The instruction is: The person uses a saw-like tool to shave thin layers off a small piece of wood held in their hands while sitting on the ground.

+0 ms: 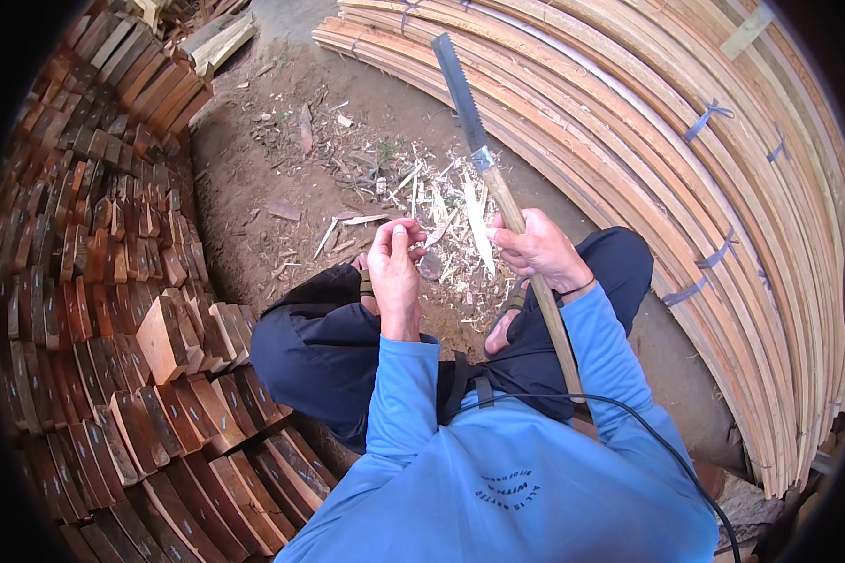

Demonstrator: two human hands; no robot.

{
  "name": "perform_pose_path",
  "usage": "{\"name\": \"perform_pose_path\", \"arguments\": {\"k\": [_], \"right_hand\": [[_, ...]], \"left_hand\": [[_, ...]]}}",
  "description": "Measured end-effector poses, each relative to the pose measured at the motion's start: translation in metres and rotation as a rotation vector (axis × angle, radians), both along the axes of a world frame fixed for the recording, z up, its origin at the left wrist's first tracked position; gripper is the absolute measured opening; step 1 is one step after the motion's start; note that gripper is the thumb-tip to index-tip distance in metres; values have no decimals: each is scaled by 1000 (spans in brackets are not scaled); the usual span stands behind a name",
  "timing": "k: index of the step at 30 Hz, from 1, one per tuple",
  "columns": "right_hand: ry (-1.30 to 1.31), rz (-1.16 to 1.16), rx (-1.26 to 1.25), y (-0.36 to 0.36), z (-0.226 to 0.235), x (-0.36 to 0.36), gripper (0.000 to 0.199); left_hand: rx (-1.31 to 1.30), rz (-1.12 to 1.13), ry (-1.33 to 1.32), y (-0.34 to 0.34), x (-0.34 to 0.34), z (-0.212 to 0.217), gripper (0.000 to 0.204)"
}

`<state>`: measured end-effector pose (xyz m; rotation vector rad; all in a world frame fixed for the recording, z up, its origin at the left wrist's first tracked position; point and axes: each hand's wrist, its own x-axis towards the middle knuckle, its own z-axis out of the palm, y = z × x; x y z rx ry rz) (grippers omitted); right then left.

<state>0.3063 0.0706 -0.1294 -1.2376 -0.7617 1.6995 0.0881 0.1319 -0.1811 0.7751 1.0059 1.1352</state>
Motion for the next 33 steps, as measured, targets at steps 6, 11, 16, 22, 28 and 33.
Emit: {"name": "perform_pose_path", "arguments": {"k": [6, 11, 16, 22, 28, 33], "right_hand": [[26, -1, -5, -1, 2, 0, 16], [20, -1, -14, -1, 5, -3, 17], [41, 12, 2, -1, 1, 0, 17], [44, 30, -4, -1, 0, 1, 19], [35, 127, -13, -3, 13, -7, 22], [94, 209, -45, -4, 24, -12, 22]], "left_hand": [[26, -6, -10, 0, -9, 3, 16], [35, -34, -7, 0, -8, 3, 16], [45, -53, -26, -1, -7, 1, 16], [34, -86, 20, -1, -6, 4, 17], [-29, -189, -97, -3, -4, 13, 22], [-52, -411, -395, -11, 1, 30, 26]]}}
